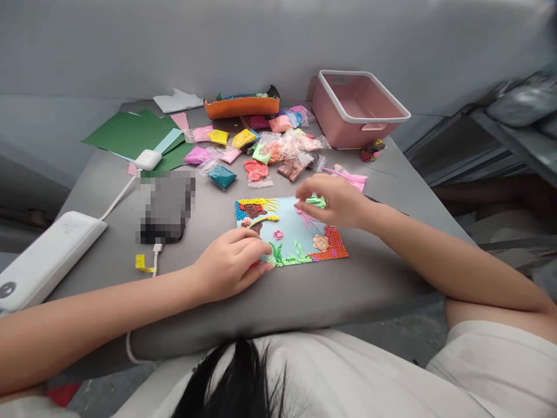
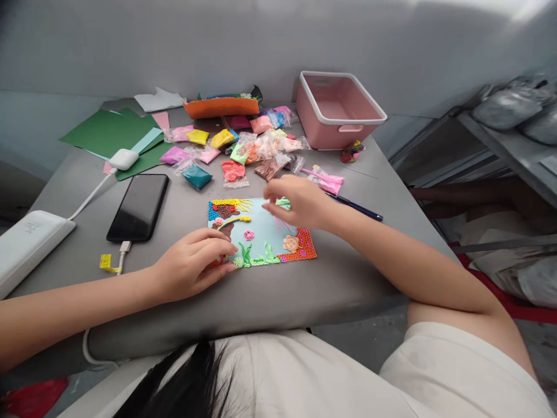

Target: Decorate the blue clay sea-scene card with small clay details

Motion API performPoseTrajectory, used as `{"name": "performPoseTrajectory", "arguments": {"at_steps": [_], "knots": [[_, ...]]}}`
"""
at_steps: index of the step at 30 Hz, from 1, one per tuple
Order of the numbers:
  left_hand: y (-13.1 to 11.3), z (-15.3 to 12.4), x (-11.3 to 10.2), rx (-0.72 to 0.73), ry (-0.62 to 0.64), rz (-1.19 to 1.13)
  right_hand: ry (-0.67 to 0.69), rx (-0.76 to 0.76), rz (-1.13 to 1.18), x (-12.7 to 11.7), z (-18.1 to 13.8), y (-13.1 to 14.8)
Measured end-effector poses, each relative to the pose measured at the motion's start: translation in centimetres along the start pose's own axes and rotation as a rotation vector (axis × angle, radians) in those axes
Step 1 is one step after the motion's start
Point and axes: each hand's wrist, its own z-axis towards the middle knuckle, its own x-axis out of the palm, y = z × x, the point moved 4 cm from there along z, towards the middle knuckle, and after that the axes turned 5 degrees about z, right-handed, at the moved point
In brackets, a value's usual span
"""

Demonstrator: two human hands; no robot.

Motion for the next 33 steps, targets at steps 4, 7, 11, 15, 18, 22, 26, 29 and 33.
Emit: {"name": "performPoseTrajectory", "arguments": {"at_steps": [4, 7, 11, 15, 18, 22, 26, 29, 33], "knots": [[1.2, -0.2, -0.7, 0.062, -0.018, 0.046, 0.093, -0.356, -0.031, 2.7, -1.5, 1.7], [1.8, -0.2, -1.0, 0.174, -0.001, 0.081, 0.055, -0.452, -0.064, 4.0, -2.1, 2.5], [1.7, -0.1, -1.2, 0.270, 0.001, 0.130, -0.029, -0.421, -0.091, 4.6, -2.4, 2.7], [1.4, 0.1, -1.3, 0.291, -0.004, 0.144, -0.079, -0.440, -0.091, 4.9, -2.3, 2.8], [1.3, 0.1, -1.2, 0.294, -0.005, 0.137, -0.107, -0.452, -0.085, 5.0, -2.2, 2.9], [1.4, 0.0, -0.9, 0.284, -0.010, 0.125, -0.092, -0.447, -0.064, 5.0, -2.0, 2.8], [1.6, -0.1, -0.7, 0.282, -0.014, 0.106, -0.062, -0.445, -0.049, 5.0, -1.8, 2.6], [1.5, -0.2, -0.7, 0.302, -0.020, 0.092, -0.053, -0.465, -0.038, 5.1, -1.7, 2.7], [1.2, -0.3, -1.2, 0.332, -0.020, 0.093, -0.027, -0.514, -0.003, 5.5, -1.4, 2.8]]}}
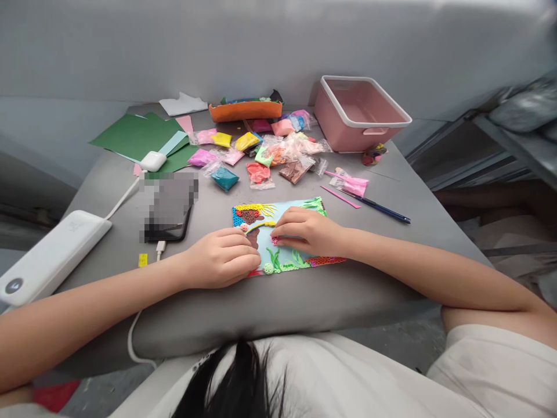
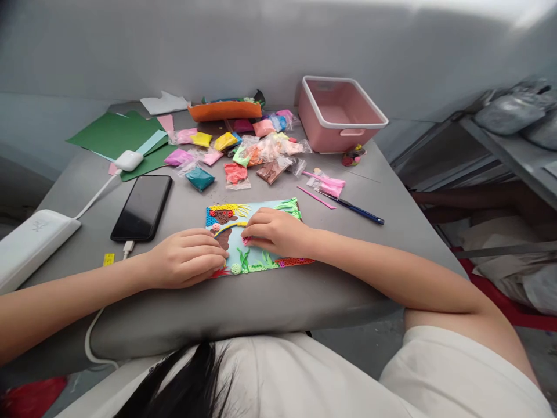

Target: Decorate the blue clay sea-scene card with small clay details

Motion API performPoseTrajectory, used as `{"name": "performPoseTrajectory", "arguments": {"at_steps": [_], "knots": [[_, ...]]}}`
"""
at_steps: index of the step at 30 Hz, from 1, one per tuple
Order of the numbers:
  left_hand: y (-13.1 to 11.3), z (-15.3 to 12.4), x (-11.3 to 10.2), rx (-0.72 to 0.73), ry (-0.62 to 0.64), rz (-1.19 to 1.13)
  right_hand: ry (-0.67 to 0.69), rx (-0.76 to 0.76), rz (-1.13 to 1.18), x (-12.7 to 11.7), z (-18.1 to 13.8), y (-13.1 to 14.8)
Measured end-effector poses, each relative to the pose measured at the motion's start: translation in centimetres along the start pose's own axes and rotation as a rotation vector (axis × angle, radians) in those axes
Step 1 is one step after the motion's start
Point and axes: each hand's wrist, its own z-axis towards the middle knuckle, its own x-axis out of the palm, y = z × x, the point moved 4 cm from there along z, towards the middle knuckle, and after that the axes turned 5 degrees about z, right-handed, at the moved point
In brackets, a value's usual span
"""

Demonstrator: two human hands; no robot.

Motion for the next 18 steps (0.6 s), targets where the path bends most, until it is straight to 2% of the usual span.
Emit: {"name": "performPoseTrajectory", "arguments": {"at_steps": [5, 7, 9, 10, 12, 15, 18], "knots": [[0.8, -0.2, -1.1, -0.021, -0.021, 0.010, 0.005, -0.009, 0.009, 0.3, 1.0, -0.7], [2.1, -0.4, -1.9, -0.132, -0.025, 0.059, 0.010, -0.017, 0.017, 0.1, 1.5, -0.8], [4.3, -1.1, -3.1, -0.400, 0.053, 0.211, 0.002, -0.024, 0.027, -0.3, 1.9, -0.7], [5.6, -1.8, -3.7, -0.611, 0.149, 0.303, -0.006, -0.026, 0.031, -0.6, 2.0, -0.6], [7.7, -4.3, -5.1, -1.061, 0.431, 0.407, -0.034, -0.021, 0.039, -1.4, 2.1, -0.2], [8.8, -7.1, -7.0, -1.248, 0.560, 0.402, -0.081, 0.007, 0.040, -2.5, 1.9, 0.0], [9.2, -9.2, -7.6, -1.356, 0.628, 0.348, -0.111, 0.055, 0.028, -3.3, 1.4, -0.3]]}}
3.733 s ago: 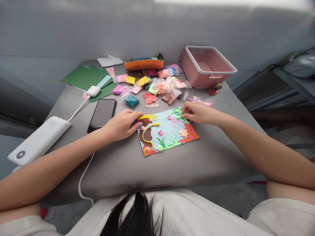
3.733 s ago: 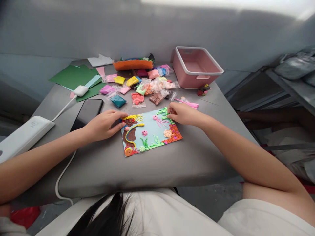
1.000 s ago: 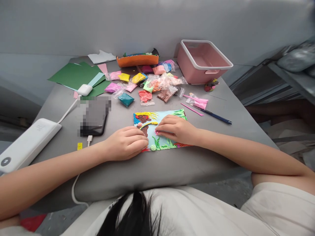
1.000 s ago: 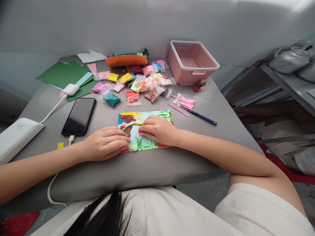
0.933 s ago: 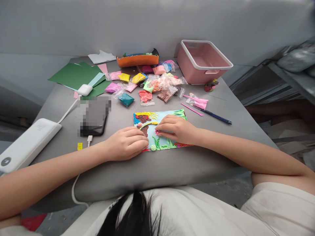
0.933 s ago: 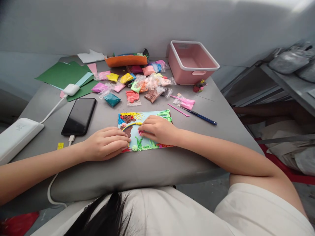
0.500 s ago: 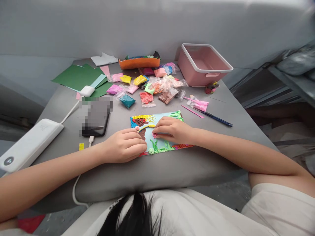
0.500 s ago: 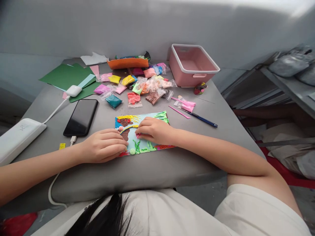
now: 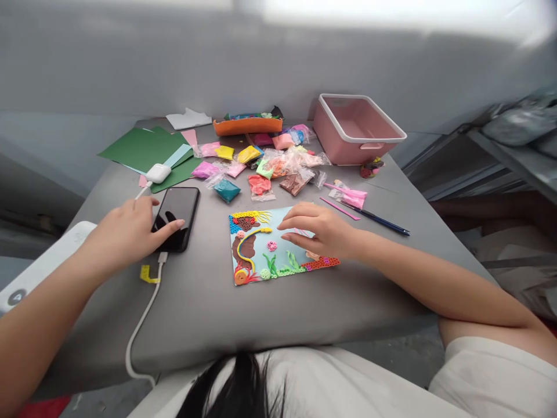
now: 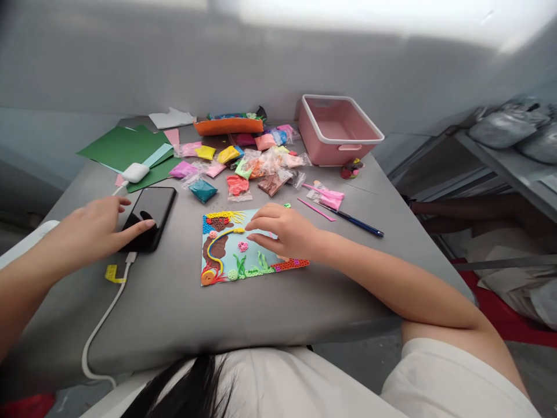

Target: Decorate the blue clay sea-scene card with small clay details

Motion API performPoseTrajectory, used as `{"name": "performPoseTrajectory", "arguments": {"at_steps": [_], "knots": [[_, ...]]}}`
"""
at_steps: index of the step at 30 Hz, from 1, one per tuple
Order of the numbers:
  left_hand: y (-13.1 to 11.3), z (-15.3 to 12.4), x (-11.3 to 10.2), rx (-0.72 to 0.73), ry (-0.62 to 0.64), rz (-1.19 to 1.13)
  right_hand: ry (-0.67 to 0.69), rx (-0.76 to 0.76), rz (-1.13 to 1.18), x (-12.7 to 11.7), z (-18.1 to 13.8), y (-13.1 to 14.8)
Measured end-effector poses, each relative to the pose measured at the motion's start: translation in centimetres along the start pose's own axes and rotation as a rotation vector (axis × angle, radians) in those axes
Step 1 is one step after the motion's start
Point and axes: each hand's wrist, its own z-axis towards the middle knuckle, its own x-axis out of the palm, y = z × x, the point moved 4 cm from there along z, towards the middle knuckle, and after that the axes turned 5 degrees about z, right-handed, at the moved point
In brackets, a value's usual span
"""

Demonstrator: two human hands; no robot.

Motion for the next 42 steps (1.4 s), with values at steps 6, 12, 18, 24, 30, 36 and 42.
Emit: {"name": "performPoseTrajectory", "arguments": {"at_steps": [6, 12, 18, 24, 30, 36, 42], "knots": [[0.2, 0.7, 0.8, -0.073, 0.101, -0.100, -0.057, 0.070, 0.004, -0.7, -0.4, -1.0], [1.1, 1.9, 1.3, -0.268, 0.166, -0.404, -0.071, 0.098, 0.008, -0.8, -1.0, -1.4], [0.4, 1.5, 1.4, -0.361, 0.297, -0.945, -0.086, 0.153, 0.021, -1.4, -1.3, -1.8], [0.1, 0.6, 1.4, -0.501, 0.283, -1.311, -0.099, 0.218, 0.046, -1.6, -1.6, -2.2], [-0.5, 0.1, 1.7, -0.517, 0.390, -1.559, -0.101, 0.282, 0.094, -1.6, -1.3, -2.3], [-0.8, 0.4, 1.7, -0.524, 0.373, -1.683, -0.119, 0.336, 0.120, -2.1, -0.8, -2.5], [-1.0, 0.4, 1.7, -0.508, 0.338, -1.656, -0.016, 0.312, -0.007, -1.3, 1.2, -4.7]]}}
